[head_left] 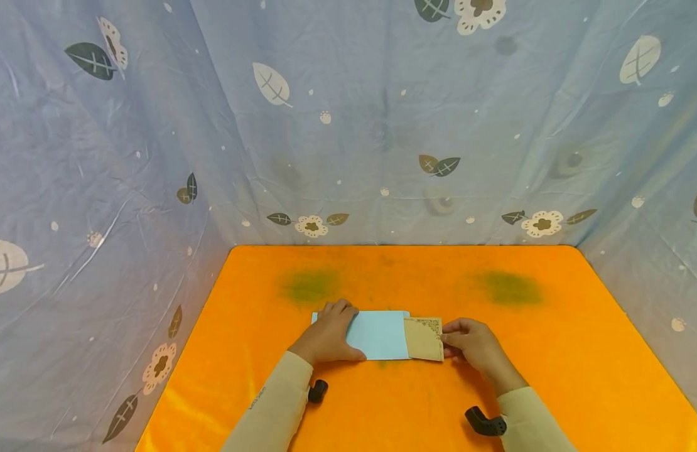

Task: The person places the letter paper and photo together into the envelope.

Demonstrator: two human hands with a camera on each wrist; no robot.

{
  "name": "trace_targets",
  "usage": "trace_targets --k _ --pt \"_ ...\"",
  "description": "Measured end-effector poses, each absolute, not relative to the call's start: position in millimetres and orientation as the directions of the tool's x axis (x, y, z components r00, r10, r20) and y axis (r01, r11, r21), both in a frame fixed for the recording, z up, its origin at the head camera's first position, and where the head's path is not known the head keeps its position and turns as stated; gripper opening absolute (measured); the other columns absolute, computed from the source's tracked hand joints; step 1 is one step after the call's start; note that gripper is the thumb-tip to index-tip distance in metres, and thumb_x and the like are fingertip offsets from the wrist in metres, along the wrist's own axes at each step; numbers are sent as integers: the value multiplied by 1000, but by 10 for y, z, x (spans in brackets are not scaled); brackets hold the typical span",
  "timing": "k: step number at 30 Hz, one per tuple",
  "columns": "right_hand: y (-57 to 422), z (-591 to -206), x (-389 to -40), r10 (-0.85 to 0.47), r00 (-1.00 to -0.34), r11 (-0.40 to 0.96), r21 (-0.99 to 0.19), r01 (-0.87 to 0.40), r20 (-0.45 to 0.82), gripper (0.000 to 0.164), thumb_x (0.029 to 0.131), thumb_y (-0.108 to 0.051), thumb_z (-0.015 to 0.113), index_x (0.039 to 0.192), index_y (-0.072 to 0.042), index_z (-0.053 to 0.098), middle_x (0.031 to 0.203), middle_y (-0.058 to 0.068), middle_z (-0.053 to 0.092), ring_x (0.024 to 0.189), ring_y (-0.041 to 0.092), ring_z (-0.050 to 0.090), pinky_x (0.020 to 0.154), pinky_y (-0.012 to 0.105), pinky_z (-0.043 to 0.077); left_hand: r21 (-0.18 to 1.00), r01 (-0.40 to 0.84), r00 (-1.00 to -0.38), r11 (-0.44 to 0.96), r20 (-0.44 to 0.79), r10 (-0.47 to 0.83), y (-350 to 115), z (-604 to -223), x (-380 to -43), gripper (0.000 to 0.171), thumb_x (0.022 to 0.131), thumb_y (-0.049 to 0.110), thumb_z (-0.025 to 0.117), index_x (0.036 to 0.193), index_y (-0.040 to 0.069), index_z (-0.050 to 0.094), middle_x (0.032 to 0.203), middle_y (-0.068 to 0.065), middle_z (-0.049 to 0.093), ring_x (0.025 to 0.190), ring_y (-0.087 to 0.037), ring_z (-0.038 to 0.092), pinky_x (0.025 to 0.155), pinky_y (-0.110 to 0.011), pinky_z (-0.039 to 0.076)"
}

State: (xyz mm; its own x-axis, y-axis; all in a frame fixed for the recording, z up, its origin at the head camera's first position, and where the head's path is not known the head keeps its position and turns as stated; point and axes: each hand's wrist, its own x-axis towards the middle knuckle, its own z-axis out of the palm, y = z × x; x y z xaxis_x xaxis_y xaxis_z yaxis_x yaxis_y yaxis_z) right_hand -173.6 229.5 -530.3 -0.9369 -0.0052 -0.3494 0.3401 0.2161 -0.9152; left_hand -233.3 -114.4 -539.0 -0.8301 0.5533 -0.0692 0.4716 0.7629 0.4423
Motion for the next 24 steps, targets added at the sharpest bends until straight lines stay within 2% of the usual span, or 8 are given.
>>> trace_targets --k 24 --pt "2171 -5377 -1721 -22 -945 157 -935 319 -326 20 107 -1 66 122 13 63 96 16 69 76 30 71 65 37 62 453 465 -832 761 -71 550 -1136 -5375 -2329 95 79 55 96 152 6 58 146 -6 51 128 -30 45 104 -48 47"
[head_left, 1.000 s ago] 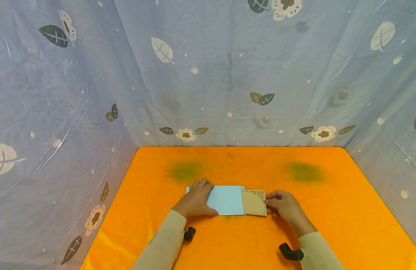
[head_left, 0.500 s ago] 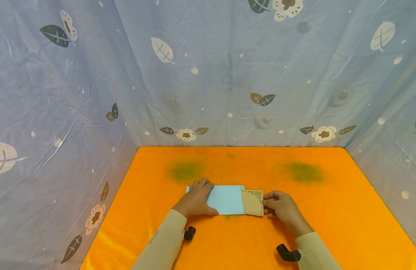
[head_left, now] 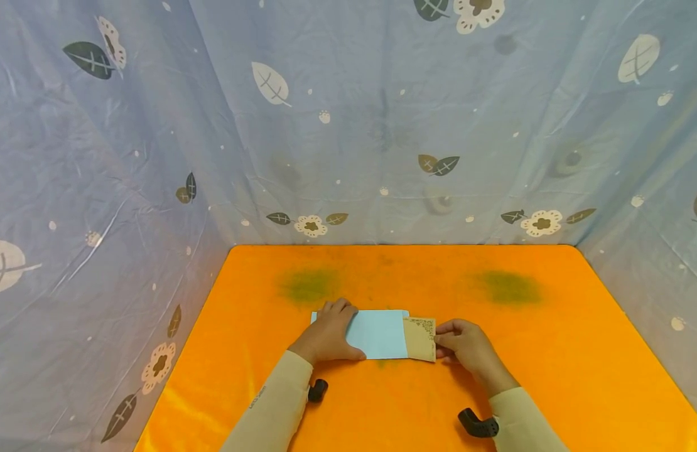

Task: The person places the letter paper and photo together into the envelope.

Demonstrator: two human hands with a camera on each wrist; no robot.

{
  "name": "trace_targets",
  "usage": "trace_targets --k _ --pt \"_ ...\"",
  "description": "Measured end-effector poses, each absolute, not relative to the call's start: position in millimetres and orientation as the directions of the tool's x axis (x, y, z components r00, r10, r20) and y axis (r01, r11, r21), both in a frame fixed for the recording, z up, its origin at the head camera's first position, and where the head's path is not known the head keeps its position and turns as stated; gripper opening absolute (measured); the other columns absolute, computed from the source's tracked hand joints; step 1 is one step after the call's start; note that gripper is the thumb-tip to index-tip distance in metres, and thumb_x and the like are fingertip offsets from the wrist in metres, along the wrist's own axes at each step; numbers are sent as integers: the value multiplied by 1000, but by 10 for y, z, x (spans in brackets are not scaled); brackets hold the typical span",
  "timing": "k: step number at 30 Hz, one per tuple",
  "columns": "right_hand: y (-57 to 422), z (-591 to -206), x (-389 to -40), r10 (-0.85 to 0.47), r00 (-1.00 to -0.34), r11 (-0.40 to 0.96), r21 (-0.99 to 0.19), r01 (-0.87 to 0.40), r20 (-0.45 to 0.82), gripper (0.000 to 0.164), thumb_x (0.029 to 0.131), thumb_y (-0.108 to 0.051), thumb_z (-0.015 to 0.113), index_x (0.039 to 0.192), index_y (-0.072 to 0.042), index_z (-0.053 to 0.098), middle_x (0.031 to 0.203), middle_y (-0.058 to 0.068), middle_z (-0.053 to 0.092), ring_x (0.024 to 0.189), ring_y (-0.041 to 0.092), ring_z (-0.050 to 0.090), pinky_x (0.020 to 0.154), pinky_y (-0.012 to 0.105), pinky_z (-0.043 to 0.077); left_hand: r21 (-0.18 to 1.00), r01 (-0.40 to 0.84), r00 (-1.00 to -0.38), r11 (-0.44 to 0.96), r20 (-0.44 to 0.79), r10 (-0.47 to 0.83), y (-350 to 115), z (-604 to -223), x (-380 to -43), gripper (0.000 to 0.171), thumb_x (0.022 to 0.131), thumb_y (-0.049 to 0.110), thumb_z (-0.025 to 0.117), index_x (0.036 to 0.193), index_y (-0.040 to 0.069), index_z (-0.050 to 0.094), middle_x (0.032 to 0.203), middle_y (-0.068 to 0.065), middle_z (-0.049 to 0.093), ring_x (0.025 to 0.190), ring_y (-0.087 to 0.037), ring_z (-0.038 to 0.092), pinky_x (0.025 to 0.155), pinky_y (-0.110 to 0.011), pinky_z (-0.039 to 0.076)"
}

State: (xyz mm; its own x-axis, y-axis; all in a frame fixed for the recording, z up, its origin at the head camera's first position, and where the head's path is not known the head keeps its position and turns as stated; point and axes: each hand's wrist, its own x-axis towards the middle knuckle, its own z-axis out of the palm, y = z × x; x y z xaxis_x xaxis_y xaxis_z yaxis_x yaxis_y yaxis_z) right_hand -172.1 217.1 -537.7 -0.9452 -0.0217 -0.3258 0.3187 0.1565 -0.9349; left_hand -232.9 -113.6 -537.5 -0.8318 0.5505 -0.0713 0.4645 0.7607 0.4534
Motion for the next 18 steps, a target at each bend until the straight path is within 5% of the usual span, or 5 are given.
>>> trace_targets --k 18 --pt "2050 -5369 -1728 -12 -944 164 -932 323 -329 19 108 -1 66 121 12 63 96 17 69 77 32 72 66 38 62 462 454 -836 762 -76 544 -1137 -5392 -2324 97 79 56 96 153 7 58 148 -5 50 128 -30 44 104 -49 46"
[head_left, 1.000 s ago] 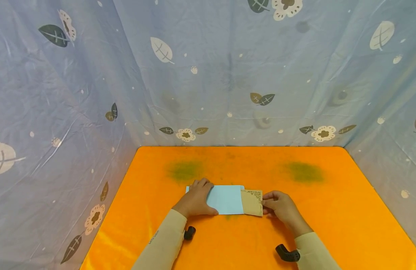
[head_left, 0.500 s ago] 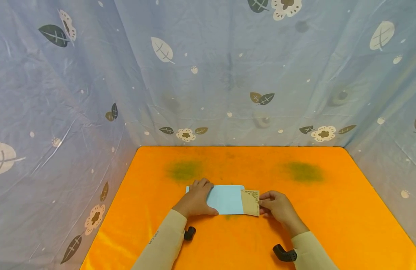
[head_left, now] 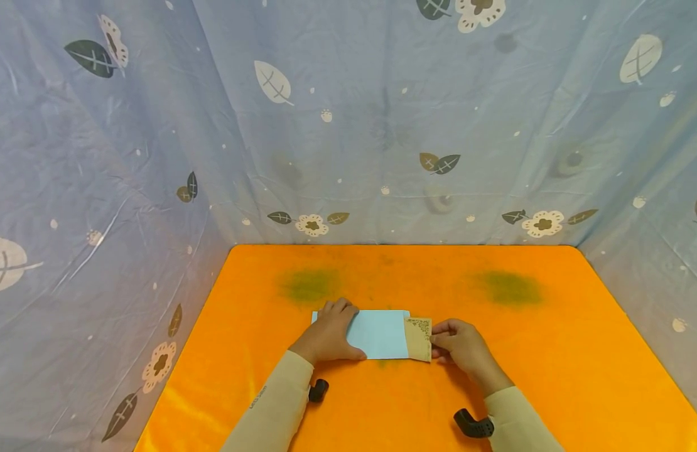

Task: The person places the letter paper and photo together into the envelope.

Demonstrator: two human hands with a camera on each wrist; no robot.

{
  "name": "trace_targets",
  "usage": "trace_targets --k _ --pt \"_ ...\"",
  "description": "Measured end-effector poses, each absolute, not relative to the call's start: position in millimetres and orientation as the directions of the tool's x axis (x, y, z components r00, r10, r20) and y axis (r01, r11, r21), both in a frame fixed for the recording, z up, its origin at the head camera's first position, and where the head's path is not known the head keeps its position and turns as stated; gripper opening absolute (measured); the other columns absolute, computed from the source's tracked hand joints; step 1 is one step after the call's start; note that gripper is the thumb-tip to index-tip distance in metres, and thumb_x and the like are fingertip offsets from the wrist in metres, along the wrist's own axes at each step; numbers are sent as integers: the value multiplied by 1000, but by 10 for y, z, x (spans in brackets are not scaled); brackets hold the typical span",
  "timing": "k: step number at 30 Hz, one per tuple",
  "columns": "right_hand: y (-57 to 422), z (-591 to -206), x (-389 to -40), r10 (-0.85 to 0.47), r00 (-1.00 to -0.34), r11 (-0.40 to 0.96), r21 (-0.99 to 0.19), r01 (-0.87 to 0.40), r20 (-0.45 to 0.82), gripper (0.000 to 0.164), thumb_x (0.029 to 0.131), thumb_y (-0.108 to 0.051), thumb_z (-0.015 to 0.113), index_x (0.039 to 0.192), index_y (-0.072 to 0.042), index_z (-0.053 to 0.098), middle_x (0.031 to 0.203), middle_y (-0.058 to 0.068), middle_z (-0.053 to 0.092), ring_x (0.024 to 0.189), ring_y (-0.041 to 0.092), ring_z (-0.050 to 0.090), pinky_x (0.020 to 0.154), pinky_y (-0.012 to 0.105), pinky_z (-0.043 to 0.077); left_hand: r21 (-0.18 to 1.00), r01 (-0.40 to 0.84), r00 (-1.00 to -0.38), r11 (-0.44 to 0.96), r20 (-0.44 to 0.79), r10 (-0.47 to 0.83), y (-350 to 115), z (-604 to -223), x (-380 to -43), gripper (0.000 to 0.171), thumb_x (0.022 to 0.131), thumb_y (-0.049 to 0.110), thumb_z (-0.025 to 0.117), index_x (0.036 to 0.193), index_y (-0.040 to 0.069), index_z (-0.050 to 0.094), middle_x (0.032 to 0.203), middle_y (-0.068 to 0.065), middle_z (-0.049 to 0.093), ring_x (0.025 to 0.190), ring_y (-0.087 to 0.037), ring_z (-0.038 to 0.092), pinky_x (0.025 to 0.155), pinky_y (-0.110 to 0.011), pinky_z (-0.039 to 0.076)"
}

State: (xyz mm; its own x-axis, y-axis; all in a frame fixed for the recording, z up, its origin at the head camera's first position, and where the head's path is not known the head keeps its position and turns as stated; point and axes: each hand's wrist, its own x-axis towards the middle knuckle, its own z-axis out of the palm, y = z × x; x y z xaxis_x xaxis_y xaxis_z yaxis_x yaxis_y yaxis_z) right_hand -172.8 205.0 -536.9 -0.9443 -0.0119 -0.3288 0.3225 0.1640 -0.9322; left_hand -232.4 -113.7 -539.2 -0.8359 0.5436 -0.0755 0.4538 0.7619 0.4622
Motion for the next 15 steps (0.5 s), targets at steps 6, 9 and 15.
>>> trace_targets --k 6,9,15 --pt "2010 -5380 -1749 -12 -947 157 -936 316 -322 17 108 -1 66 119 11 64 95 17 69 76 32 71 65 39 62 460 454 -836 763 -76 543 -1137 -5399 -2329 97 79 56 96 154 8 57 148 -5 50 129 -30 44 105 -49 46" --pt "1996 -5385 -1753 -12 -948 165 -936 310 -317 16 107 -1 66 118 11 64 94 17 69 75 32 71 64 39 62 458 455 -836 763 -77 544 -1138 -5399 -2331 97 80 56 95 154 8 57 149 -5 50 129 -30 44 106 -49 45" --pt "1965 -5382 -1757 -13 -948 178 -933 311 -319 15 107 0 65 118 10 65 94 16 68 76 32 71 66 39 62 459 455 -835 763 -78 544 -1140 -5405 -2334 98 79 57 95 154 7 57 149 -6 50 130 -30 44 107 -50 45"
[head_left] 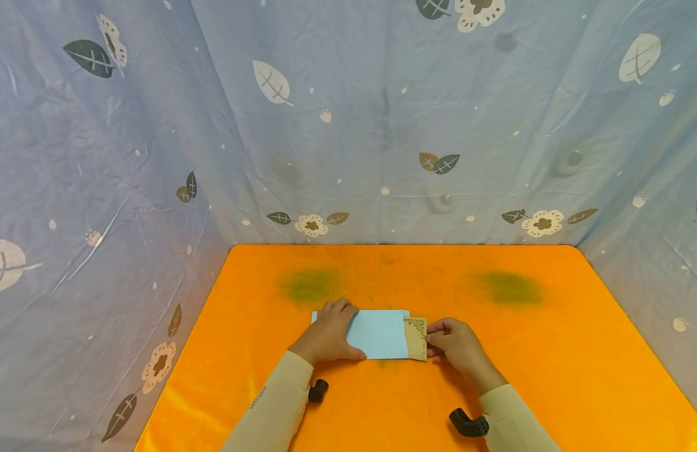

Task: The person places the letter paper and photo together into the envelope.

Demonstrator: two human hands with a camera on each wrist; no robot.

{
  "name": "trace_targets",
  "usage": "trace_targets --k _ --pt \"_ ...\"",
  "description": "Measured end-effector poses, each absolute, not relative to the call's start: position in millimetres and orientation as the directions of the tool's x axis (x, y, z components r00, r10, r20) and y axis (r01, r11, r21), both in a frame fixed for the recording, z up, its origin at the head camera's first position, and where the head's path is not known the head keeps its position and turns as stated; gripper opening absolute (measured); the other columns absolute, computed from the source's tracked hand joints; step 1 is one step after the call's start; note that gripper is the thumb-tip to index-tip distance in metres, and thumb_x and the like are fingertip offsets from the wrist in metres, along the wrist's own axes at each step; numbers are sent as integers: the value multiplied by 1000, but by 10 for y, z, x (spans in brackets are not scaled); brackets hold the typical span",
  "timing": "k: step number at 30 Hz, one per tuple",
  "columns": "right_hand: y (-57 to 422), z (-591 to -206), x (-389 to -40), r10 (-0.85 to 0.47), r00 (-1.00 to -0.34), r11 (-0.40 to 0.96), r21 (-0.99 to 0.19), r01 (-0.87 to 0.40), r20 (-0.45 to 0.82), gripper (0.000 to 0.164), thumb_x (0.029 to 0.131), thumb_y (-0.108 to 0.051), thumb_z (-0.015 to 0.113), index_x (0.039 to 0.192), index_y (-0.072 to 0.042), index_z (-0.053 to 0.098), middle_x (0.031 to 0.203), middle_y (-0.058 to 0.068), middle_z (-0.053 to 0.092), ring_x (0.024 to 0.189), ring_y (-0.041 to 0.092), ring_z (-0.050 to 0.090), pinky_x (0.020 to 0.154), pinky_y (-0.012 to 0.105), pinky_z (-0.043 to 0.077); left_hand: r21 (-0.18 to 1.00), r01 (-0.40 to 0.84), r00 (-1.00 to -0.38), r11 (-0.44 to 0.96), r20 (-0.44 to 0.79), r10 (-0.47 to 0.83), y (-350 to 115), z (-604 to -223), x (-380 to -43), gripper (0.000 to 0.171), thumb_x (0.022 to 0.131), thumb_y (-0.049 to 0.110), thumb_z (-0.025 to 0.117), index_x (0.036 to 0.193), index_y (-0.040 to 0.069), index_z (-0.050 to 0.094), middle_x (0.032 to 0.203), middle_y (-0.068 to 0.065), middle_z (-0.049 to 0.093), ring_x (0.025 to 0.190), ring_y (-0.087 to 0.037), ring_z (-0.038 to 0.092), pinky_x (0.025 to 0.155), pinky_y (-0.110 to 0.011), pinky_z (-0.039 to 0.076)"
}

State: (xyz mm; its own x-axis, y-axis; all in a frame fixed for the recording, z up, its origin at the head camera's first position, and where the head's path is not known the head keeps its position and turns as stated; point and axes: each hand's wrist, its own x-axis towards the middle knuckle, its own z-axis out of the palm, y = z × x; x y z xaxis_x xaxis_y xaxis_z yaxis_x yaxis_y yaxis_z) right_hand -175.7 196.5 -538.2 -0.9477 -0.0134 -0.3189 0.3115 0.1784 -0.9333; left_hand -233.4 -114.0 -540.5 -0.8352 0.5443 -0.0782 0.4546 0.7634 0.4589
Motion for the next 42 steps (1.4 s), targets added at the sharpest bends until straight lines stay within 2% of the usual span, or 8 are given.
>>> trace_targets --k 15,24,34,42 --pt "1886 -5351 -1770 -5 -948 237 -921 309 -320 24 108 -8 68 124 10 69 96 13 72 78 28 70 69 39 62 469 446 -837 762 -82 540 -1152 -5419 -2331 97 80 56 95 155 9 56 151 -5 49 131 -30 43 105 -48 48" --pt "1812 -5288 -1752 -41 -955 277 -922 271 -293 32 108 -7 68 132 13 67 100 10 75 81 29 70 72 42 61 474 447 -837 758 -78 542 -1151 -5422 -2330 97 79 57 96 154 8 57 150 -5 49 129 -29 43 102 -47 49" --pt "1845 -5246 -1730 -21 -953 269 -920 285 -301 31 110 -11 65 131 12 69 106 14 74 86 30 71 77 43 63 469 450 -835 760 -82 545 -1152 -5429 -2336 97 80 57 94 155 8 56 150 -5 49 130 -29 43 104 -47 47" --pt "1823 -5220 -1737 -40 -946 271 -915 299 -321 34 111 -15 65 129 14 70 106 16 72 84 31 71 75 43 63 476 437 -840 763 -88 536 -1152 -5399 -2331 99 80 57 95 156 9 55 153 -6 48 132 -31 43 104 -50 48"
